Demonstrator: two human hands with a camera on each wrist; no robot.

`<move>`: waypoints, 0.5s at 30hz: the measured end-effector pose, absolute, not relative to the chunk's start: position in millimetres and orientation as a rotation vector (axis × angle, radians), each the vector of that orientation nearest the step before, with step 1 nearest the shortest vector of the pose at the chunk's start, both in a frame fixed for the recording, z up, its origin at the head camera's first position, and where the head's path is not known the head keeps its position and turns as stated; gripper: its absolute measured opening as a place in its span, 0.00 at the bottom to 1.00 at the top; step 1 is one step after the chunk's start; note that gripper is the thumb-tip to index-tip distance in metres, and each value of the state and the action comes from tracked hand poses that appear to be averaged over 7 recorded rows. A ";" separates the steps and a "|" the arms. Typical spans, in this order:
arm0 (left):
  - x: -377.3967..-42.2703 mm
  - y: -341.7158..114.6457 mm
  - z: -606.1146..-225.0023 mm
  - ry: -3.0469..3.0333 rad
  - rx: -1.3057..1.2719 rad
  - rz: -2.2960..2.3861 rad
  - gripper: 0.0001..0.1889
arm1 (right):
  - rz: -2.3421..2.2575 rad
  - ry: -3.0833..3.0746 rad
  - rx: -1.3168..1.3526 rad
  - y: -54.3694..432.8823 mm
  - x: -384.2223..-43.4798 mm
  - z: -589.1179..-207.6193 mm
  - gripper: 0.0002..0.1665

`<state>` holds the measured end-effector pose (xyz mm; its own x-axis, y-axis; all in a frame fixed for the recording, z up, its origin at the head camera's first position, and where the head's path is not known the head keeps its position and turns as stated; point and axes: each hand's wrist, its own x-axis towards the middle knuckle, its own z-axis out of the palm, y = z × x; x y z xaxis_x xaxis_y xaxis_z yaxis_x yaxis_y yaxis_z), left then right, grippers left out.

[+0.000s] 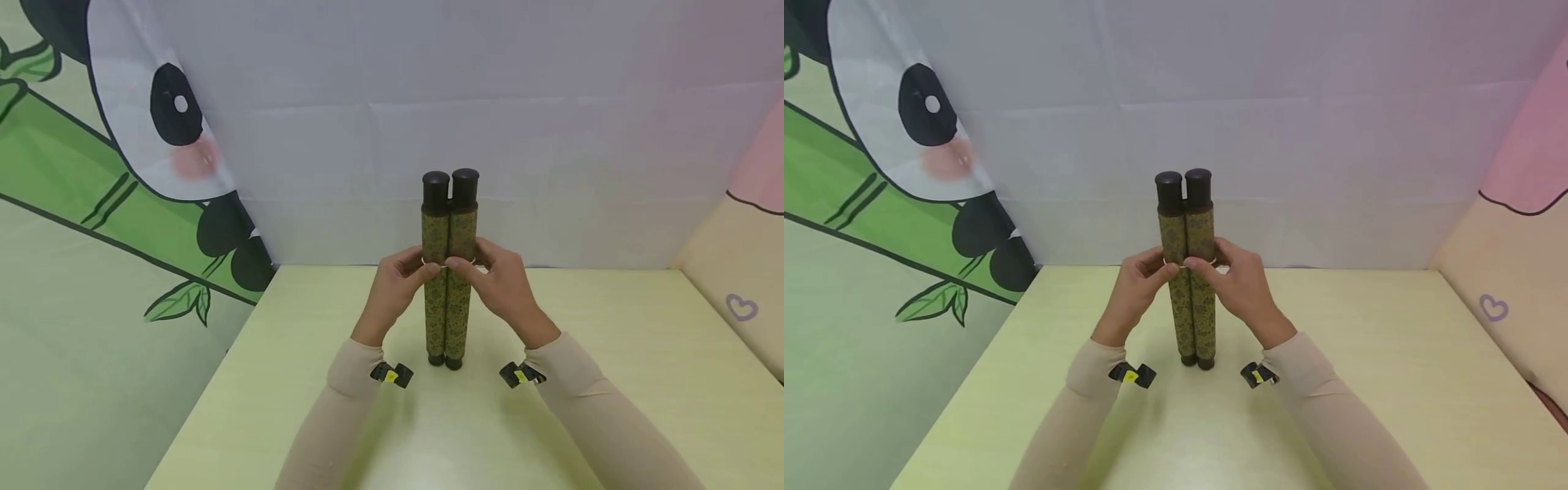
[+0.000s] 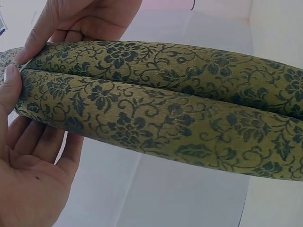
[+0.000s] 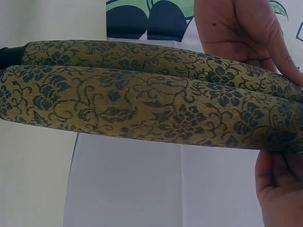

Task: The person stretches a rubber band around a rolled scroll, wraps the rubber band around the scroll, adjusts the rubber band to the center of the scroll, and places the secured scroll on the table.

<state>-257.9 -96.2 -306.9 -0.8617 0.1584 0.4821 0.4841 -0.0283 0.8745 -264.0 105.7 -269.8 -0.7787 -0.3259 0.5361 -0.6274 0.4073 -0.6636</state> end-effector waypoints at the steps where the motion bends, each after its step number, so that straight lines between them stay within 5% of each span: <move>1: -257.4 -96.1 -306.9 -2.002 -0.685 -1.980 0.33 | 1.315 -2.338 0.827 105.4 -263.1 -269.4 0.26; 15: -246.8 -97.5 -309.1 -1.949 -0.589 -2.037 0.37 | 1.379 -2.267 0.839 95.4 -256.7 -276.8 0.24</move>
